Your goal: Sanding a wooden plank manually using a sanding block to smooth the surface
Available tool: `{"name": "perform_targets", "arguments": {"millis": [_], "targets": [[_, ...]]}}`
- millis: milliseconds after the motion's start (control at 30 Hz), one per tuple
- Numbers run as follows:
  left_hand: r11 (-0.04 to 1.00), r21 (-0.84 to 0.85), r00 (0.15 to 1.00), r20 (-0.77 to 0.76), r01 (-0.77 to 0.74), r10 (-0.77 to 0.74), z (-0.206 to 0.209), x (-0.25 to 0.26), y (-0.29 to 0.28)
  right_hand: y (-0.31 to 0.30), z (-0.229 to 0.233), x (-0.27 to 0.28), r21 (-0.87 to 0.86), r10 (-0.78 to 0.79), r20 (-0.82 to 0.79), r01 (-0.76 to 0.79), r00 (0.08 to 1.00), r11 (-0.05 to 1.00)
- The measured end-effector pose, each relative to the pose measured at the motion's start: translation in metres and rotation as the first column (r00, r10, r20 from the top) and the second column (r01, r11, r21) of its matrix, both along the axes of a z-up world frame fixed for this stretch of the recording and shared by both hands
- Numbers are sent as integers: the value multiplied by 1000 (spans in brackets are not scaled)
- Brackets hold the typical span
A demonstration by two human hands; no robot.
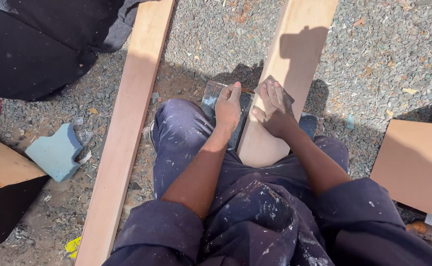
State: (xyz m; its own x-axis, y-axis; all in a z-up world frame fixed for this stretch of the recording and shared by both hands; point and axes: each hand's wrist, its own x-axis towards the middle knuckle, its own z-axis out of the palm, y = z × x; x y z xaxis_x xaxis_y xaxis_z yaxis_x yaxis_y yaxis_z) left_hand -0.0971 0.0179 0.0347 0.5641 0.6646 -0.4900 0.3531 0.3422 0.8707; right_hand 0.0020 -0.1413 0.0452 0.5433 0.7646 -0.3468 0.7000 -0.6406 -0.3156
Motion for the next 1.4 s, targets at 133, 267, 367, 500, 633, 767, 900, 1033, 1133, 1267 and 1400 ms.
{"name": "perform_targets", "arguments": {"millis": [133,267,367,500,633,767,900,1033,1133,1267,1400], "targets": [[994,8,993,-38,-112,113,36,-12,-16,6,-14,2,-6,-58,-8,58,998,998],[995,-62,988,-139,-79,70,46,-15,-27,-10,2,-53,-56,28,-87,-33,996,998],[991,-118,982,-185,-55,32,74,-22,-33,-27,28,-89,-119,120,-174,-142,977,983],[991,-132,981,-192,4,-29,39,-19,-45,-4,18,-53,-138,85,64,-76,994,988],[986,-154,971,-224,55,-89,13,-33,-64,28,-20,7,-20,-113,54,114,992,993],[995,-100,973,-231,1,-24,15,-42,-66,6,-7,-24,48,-52,23,51,998,998],[997,-63,957,-289,-32,12,4,-40,-59,-50,11,-89,-141,7,-202,-36,979,989],[992,63,918,-391,105,-72,-10,-36,-60,-48,22,-83,-220,35,-197,-79,980,972],[958,142,876,-456,248,-158,-19,-35,-62,-30,-5,-51,-193,-39,-37,31,999,981],[941,111,850,-472,320,-234,5,-40,-61,-7,-24,-11,-93,-137,-29,133,990,987],[951,44,881,-391,307,-267,31,-38,-56,-11,-16,-30,-169,-108,-30,102,994,980]]}}
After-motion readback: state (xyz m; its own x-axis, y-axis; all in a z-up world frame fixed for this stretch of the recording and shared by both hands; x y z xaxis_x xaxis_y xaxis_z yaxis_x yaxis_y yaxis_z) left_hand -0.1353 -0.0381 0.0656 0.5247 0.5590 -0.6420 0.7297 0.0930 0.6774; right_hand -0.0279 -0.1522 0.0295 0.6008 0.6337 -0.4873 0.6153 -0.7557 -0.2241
